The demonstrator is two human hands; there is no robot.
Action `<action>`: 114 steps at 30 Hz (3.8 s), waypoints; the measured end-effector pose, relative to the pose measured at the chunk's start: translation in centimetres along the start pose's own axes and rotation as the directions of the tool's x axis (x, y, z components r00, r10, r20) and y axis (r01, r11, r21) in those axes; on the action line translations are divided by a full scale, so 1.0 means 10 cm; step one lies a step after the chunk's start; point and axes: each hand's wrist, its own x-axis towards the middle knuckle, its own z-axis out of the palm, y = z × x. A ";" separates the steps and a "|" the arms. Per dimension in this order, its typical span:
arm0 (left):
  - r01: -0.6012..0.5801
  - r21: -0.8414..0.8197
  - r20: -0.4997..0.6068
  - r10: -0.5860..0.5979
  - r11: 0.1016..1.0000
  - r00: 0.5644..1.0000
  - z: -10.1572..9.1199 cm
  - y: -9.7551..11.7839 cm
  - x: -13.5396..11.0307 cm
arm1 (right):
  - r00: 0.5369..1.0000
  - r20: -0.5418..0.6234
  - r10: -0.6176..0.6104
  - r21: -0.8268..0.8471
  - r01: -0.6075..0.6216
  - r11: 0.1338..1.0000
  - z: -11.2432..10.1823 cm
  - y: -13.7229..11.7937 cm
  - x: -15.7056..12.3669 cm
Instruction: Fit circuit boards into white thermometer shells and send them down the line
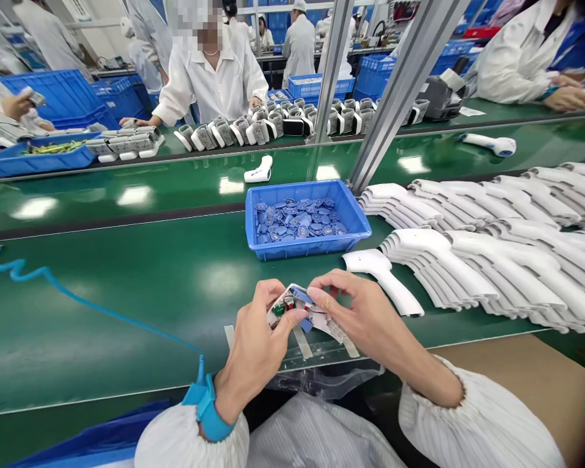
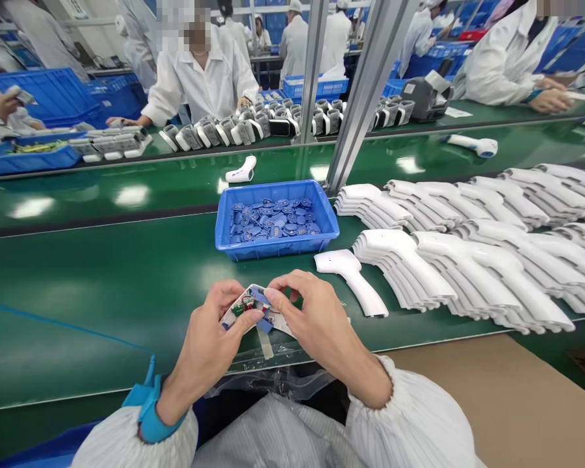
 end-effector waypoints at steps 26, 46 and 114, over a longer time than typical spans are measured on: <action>-0.007 -0.032 -0.220 -0.001 0.999 0.975 -0.13 -0.36 0.05 | 0.920 -0.298 -0.253 -0.741 -0.056 0.669 -0.07 0.53 -0.09; 0.198 -0.315 0.334 -0.087 0.928 0.939 -0.23 0.03 0.10 | 0.984 0.088 0.155 -0.280 -0.125 0.952 0.23 -0.07 -0.18; -0.108 0.070 0.353 0.076 0.992 0.932 -0.07 0.03 0.17 | 0.844 -0.456 -0.283 -0.304 0.151 0.940 0.43 -0.27 0.26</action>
